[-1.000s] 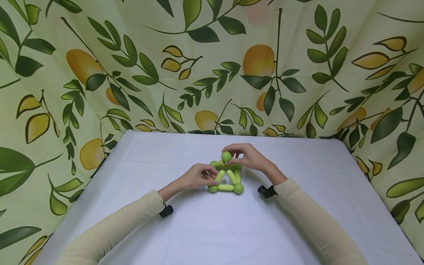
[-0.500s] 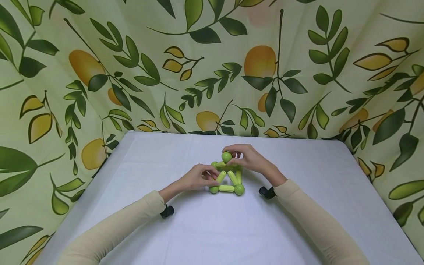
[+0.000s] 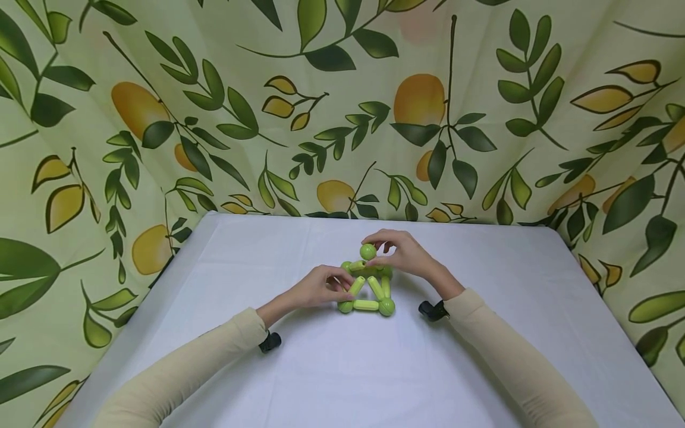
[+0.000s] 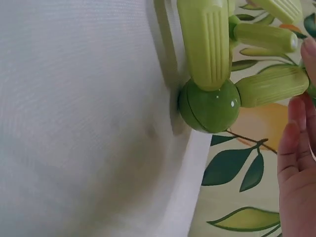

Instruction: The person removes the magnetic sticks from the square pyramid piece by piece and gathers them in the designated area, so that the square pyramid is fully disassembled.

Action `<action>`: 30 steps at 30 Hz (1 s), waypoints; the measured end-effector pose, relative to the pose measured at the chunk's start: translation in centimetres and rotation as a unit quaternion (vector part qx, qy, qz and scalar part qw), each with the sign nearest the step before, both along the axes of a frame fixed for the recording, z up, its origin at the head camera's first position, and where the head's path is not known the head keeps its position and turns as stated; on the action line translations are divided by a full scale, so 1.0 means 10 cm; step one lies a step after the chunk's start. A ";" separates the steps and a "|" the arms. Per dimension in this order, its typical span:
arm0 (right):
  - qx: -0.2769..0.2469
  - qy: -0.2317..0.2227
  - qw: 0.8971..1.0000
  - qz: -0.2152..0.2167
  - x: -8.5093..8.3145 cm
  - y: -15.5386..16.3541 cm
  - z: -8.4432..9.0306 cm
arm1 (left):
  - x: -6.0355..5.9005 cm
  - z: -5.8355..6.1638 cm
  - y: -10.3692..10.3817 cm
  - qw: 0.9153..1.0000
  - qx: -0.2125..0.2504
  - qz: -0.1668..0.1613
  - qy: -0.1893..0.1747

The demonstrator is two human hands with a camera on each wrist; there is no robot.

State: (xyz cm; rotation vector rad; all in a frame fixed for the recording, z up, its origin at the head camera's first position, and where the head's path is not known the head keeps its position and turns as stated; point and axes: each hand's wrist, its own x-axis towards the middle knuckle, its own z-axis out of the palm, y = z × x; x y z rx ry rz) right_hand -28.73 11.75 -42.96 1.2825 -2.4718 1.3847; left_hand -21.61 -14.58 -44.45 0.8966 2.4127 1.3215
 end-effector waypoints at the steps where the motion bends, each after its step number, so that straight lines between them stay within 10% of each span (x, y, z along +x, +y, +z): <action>1: -0.005 -0.006 1.000 -0.004 0.00 0.01 0.00 | 0.00 0.00 0.00 1.000 0.000 0.001 0.000; 30: -0.034 0.006 0.999 -0.014 0.11 -0.06 0.27 | -0.01 0.01 -0.01 1.000 -0.003 0.003 -0.002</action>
